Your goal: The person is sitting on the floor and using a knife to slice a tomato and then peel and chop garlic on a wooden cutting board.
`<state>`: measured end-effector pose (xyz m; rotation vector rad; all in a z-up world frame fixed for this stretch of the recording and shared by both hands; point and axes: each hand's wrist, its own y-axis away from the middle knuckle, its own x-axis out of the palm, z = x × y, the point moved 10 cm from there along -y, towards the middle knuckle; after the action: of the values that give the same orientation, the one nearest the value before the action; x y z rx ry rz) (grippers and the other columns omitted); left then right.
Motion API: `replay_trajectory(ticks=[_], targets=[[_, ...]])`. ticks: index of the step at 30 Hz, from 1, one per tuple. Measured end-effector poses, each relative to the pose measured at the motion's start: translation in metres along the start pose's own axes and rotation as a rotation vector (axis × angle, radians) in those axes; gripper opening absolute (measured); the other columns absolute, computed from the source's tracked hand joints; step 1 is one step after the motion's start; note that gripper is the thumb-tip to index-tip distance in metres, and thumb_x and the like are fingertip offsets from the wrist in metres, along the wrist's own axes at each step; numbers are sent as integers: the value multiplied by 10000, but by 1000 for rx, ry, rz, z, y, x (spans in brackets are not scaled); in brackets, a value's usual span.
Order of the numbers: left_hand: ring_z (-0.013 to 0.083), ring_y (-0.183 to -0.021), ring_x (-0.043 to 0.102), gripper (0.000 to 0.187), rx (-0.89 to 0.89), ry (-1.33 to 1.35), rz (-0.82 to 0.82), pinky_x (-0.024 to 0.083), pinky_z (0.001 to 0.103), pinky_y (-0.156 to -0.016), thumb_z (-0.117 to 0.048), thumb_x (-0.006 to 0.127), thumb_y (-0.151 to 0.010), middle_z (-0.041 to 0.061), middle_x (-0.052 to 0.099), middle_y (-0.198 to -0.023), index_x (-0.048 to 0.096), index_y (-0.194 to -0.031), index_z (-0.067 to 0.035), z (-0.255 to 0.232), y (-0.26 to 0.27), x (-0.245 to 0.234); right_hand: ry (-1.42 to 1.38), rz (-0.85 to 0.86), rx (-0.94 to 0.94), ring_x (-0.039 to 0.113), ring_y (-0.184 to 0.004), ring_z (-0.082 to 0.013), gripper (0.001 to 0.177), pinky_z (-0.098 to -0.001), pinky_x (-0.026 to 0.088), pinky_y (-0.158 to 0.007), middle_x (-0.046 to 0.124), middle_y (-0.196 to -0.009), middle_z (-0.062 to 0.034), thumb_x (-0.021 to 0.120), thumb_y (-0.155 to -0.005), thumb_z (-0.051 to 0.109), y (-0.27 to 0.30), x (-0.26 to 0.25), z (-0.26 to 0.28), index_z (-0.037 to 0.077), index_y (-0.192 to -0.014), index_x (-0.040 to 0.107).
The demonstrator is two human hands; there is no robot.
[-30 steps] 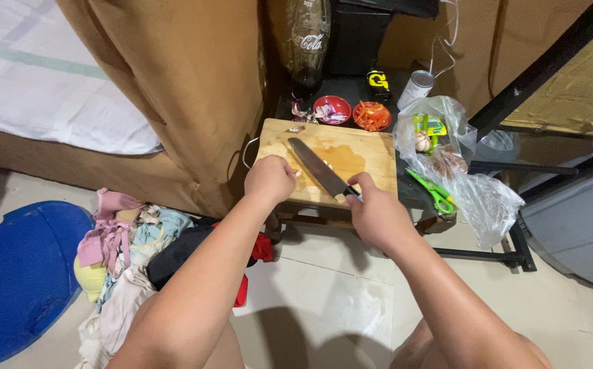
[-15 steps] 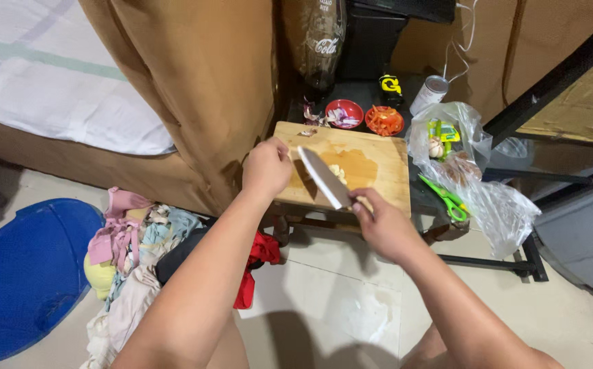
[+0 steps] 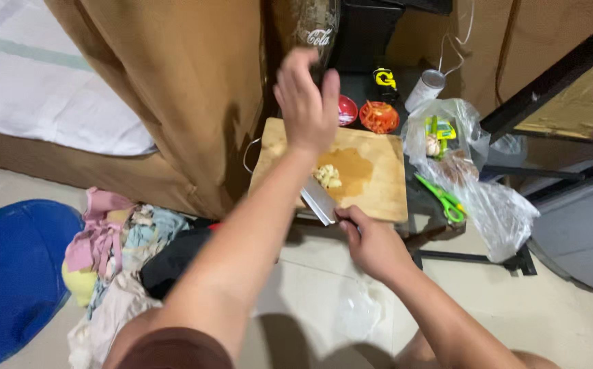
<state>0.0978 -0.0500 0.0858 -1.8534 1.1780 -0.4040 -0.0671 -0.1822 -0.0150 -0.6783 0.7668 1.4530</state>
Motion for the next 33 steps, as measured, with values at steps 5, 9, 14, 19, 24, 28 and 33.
replay_trajectory(ticks=[5, 9, 14, 19, 24, 28, 33], targets=[[432, -1277, 490, 452, 50, -201, 225, 369, 579, -1051, -368, 613, -979, 236, 518, -1319, 498, -1262, -35, 34, 61, 16, 141, 34, 12, 701, -962, -397, 266, -491, 552, -815, 749, -1035, -144, 568, -980, 308, -8, 11, -12, 237, -1223, 648], [415, -1223, 565, 356, -126, -152, 259, 464, 523, -1017, -313, 590, -1009, 206, 517, -1381, 514, -1261, -74, 60, 27, 13, -266, 16, -338, 749, -902, -302, 270, -452, 567, -743, 754, -1014, -122, 485, -1075, 286, -8, 14, -2, 132, -1282, 565], [384, -1034, 683, 280, -468, -181, 486, 530, 497, -867, -251, 610, -937, 159, 716, -1112, 582, -1167, -92, 99, 29, -9, -819, 415, 394, 480, -512, -137, 348, -318, 401, -436, 536, -715, -24, 415, -1040, 371, -8, 39, -53, 265, -1335, 567], [363, -991, 704, 155, -494, -424, 856, 543, 470, -918, -183, 666, -854, 182, 739, -1010, 794, -919, -123, 96, 74, -30, -920, 366, 402, 425, -420, -131, 363, -284, 332, -389, 525, -657, -40, 415, -1026, 369, -12, 24, -41, 272, -1346, 554], [337, -978, 682, 203, -266, -398, 986, 552, 448, -841, -289, 783, -792, 138, 700, -1070, 770, -910, -125, 47, 91, -24, 129, -69, 98, 689, -831, -360, 459, -455, 530, -735, 690, -855, -178, 663, -960, 406, -26, -43, -41, 126, -1315, 584], [330, -988, 676, 122, -251, -366, 1025, 539, 458, -850, -215, 724, -876, 120, 705, -1083, 765, -929, -113, 39, 98, -18, 80, -74, 116, 694, -997, -399, 499, -467, 559, -827, 665, -1161, -179, 711, -831, 241, -27, -54, -47, 109, -1304, 626], [314, -914, 696, 126, -424, -124, 996, 549, 404, -805, -139, 717, -898, 145, 723, -1010, 720, -988, -51, 46, 107, -16, 501, -219, -145, 632, -1061, -382, 439, -486, 503, -904, 683, -1120, -143, 773, -819, 256, -40, -58, -19, 140, -1239, 724]])
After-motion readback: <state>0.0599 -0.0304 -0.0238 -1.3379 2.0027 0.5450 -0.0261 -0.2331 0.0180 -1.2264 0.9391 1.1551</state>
